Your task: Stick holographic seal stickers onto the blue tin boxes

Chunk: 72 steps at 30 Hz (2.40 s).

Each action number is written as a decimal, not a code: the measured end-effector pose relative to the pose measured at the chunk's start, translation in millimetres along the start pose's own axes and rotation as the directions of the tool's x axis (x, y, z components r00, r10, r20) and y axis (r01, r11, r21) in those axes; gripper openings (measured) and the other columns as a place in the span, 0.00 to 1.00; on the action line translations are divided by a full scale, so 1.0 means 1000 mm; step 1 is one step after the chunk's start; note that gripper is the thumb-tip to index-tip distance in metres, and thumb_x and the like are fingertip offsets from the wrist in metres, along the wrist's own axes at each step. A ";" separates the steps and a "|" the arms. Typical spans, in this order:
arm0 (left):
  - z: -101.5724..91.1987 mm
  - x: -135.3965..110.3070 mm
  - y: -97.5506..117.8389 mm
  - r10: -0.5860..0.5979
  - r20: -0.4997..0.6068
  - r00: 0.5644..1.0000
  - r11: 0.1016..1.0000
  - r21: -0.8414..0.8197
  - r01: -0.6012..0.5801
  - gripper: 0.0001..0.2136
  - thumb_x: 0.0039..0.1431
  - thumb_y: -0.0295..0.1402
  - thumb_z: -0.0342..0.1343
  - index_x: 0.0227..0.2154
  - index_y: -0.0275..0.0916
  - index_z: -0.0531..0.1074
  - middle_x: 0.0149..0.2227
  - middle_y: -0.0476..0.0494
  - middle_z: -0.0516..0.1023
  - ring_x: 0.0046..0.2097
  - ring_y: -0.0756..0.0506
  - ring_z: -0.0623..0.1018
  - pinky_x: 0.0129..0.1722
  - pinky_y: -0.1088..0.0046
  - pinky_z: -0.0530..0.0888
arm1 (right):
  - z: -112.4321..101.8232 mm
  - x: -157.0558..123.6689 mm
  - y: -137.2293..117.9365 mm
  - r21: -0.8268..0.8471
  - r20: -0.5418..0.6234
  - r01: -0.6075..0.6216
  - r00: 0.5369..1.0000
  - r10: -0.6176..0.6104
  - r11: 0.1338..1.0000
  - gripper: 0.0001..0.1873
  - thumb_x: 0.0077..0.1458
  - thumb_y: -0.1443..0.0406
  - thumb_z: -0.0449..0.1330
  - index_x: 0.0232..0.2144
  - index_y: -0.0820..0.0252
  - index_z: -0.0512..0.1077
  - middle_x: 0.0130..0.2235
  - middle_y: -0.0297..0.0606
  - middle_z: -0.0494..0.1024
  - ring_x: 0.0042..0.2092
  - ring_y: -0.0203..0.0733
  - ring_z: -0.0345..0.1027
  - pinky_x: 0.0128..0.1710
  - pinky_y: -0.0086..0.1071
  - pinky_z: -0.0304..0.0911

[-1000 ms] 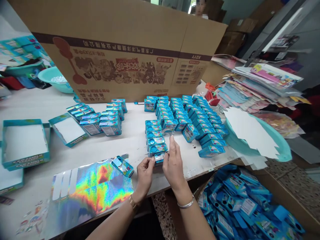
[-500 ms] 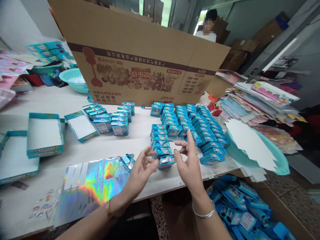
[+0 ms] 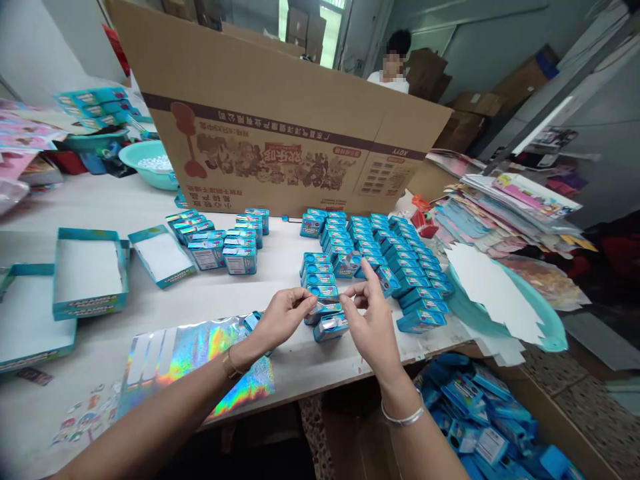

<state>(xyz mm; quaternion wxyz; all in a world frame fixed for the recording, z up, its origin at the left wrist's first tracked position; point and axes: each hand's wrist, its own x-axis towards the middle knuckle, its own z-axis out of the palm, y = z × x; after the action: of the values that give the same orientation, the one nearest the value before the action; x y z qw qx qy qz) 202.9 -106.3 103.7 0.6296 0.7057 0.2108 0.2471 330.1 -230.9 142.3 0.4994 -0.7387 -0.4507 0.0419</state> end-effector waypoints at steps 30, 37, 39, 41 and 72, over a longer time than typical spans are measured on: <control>-0.021 0.050 -0.011 -0.382 0.169 0.909 0.577 0.812 0.092 0.05 0.51 0.31 0.61 0.22 0.39 0.76 0.29 0.39 0.81 0.38 0.38 0.81 0.34 0.71 0.70 | 0.055 0.000 0.057 -0.384 0.017 0.023 1.000 -0.018 0.923 0.40 0.54 0.71 0.50 0.69 0.58 0.51 0.46 0.46 0.67 0.48 0.52 0.67 0.47 0.45 0.68; -0.048 0.055 -0.001 -0.264 0.224 0.938 0.760 0.647 0.059 0.26 0.52 0.34 0.65 0.55 0.38 0.70 0.49 0.38 0.80 0.46 0.42 0.80 0.43 0.71 0.74 | 0.028 0.008 0.023 -0.175 0.011 0.024 1.000 -0.022 0.984 0.26 0.59 0.64 0.53 0.60 0.54 0.69 0.43 0.41 0.67 0.40 0.43 0.65 0.41 0.38 0.68; -0.051 0.056 0.002 -0.160 0.238 0.958 0.909 0.414 0.048 0.43 0.48 0.39 0.70 0.64 0.35 0.57 0.56 0.33 0.74 0.47 0.42 0.79 0.41 0.71 0.75 | 0.021 0.013 0.011 -0.062 0.059 -0.001 0.998 0.005 0.998 0.22 0.59 0.62 0.56 0.55 0.53 0.72 0.42 0.39 0.68 0.38 0.40 0.65 0.39 0.36 0.67; -0.049 0.056 0.002 -0.090 0.240 0.967 0.977 0.208 0.039 0.48 0.43 0.42 0.72 0.65 0.33 0.55 0.55 0.31 0.73 0.44 0.43 0.78 0.38 0.70 0.75 | 0.017 0.017 0.004 0.035 0.094 -0.035 0.995 0.032 0.999 0.19 0.58 0.60 0.58 0.52 0.53 0.75 0.40 0.37 0.69 0.37 0.39 0.65 0.39 0.35 0.66; -0.041 0.074 -0.024 -0.423 0.295 0.857 0.691 0.716 0.094 0.12 0.61 0.32 0.51 0.26 0.37 0.77 0.31 0.44 0.84 0.32 0.48 0.81 0.29 0.78 0.71 | 0.080 0.022 0.063 -0.420 -0.086 -0.046 0.996 0.010 0.906 0.04 0.56 0.64 0.53 0.32 0.56 0.68 0.39 0.42 0.69 0.44 0.50 0.65 0.45 0.42 0.62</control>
<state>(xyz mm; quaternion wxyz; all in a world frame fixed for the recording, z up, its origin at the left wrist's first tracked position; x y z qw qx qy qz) 236.6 -25.7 89.8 0.3870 0.8842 0.2389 -0.1067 341.3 -165.3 62.6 0.3455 -0.8366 -0.4176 -0.0795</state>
